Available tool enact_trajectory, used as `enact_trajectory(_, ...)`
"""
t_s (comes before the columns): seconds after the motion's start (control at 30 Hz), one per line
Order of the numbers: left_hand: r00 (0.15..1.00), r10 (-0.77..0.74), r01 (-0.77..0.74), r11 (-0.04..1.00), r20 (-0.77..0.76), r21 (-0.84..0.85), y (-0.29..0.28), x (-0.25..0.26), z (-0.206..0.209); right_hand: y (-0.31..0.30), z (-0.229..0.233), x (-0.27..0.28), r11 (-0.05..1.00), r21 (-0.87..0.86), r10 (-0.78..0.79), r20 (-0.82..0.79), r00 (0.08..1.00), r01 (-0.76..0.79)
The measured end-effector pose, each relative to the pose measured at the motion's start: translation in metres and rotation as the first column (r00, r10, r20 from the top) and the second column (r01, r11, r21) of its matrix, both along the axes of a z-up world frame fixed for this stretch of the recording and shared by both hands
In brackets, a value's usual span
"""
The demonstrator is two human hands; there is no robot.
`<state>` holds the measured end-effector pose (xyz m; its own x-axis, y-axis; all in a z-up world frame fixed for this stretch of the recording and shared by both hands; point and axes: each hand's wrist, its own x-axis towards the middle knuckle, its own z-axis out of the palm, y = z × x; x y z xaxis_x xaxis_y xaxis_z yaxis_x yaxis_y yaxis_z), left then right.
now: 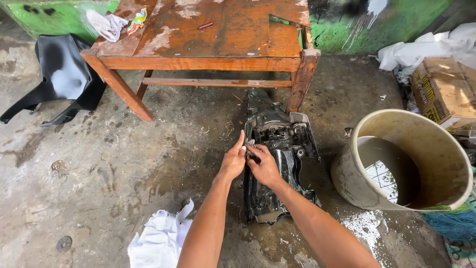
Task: Cleaning a motorcycle plastic part by scrubbing and wiping it with a cloth and water
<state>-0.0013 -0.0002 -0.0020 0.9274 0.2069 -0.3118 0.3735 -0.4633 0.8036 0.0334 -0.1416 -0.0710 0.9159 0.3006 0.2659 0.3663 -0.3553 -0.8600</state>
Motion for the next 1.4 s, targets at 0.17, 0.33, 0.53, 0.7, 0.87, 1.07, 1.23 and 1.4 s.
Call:
enact_trajectory(0.17,1.0,0.001,-0.001,1.0,0.023,-0.017,0.0,0.002,-0.008,-0.019,-0.016,0.008,0.983,-0.122,0.14,0.017,0.99,-0.137)
enact_trajectory(0.33,1.0,-0.004,0.004,1.0,0.017,-0.004,-0.004,0.001,-0.002,-0.017,-0.004,0.0,0.932,-0.329,0.184,0.071,0.98,-0.151)
enact_trajectory(0.53,1.0,-0.008,0.008,1.0,0.002,0.011,-0.009,-0.007,0.005,-0.007,-0.004,0.004,0.652,-0.757,0.245,0.179,0.953,-0.025)
enact_trajectory(0.7,0.994,-0.101,0.102,0.994,-0.03,0.029,-0.006,-0.02,0.019,-0.005,-0.004,0.008,0.866,-0.499,-0.003,0.02,1.0,0.013)
enact_trajectory(0.87,0.992,-0.127,0.127,0.992,-0.003,0.0,-0.001,-0.024,0.018,-0.009,-0.014,-0.006,0.985,-0.148,0.054,-0.234,0.971,-0.091)
enact_trajectory(1.07,0.993,-0.116,0.115,0.993,0.018,0.037,-0.006,-0.024,0.025,-0.014,-0.012,-0.013,0.747,-0.658,0.142,0.027,0.989,-0.089)
enact_trajectory(1.23,0.994,-0.091,0.09,0.996,0.061,0.023,-0.006,-0.024,0.008,-0.007,-0.041,-0.048,0.779,-0.623,0.117,0.039,0.992,-0.067)
enact_trajectory(1.4,0.99,-0.102,0.097,0.994,0.098,0.053,-0.004,-0.02,-0.01,-0.01,-0.05,-0.086,0.843,-0.531,0.057,-0.077,0.995,-0.089)
